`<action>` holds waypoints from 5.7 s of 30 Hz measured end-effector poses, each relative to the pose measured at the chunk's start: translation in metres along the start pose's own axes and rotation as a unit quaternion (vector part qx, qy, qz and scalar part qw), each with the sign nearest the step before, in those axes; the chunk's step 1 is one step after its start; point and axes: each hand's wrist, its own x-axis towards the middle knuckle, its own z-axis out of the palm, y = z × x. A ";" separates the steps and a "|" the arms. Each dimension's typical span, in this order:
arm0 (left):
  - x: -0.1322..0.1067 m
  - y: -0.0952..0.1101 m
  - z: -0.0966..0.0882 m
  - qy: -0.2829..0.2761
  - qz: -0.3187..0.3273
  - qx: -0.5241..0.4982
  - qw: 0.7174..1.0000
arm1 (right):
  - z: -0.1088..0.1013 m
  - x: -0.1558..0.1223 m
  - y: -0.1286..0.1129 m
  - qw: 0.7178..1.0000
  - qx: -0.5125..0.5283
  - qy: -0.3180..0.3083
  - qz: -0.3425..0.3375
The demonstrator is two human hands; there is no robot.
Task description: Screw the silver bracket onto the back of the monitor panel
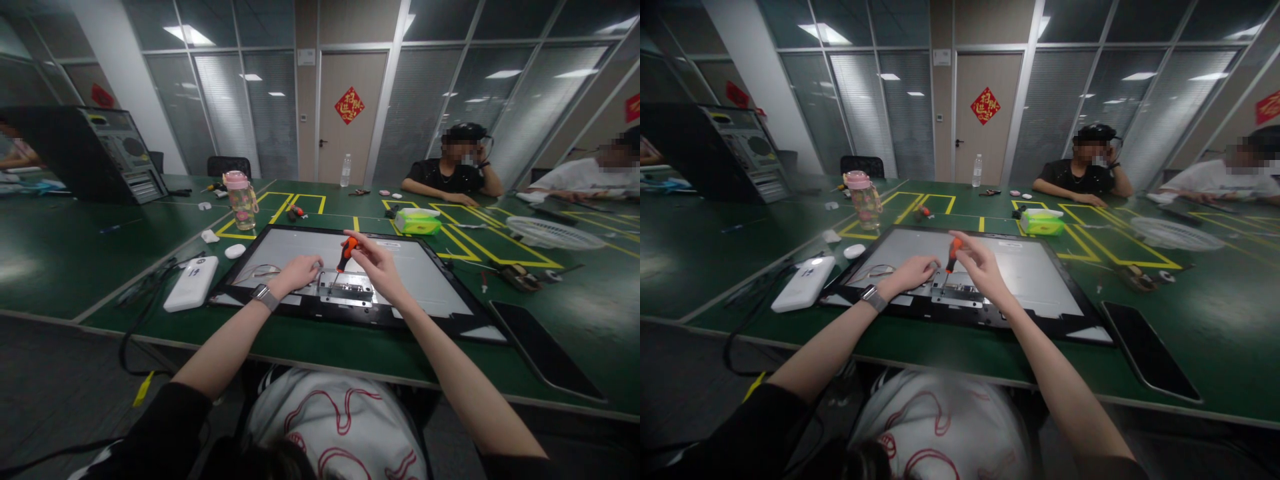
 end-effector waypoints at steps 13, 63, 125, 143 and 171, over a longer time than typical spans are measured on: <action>0.000 -0.002 0.002 0.003 -0.004 0.007 1.000 | -0.001 0.001 0.006 0.989 0.129 -0.023 0.062; 0.001 -0.006 0.005 0.004 0.000 0.010 1.000 | -0.002 0.002 0.009 0.984 0.169 -0.001 0.052; -0.001 -0.001 0.000 -0.001 0.002 0.007 1.000 | -0.002 0.002 0.004 0.995 0.089 -0.011 0.048; 0.001 -0.005 0.003 -0.001 -0.005 0.005 1.000 | -0.002 0.001 0.002 0.998 -0.002 0.070 -0.004; -0.002 -0.001 0.000 -0.005 -0.006 0.013 1.000 | -0.003 0.002 0.004 0.999 0.005 0.037 -0.010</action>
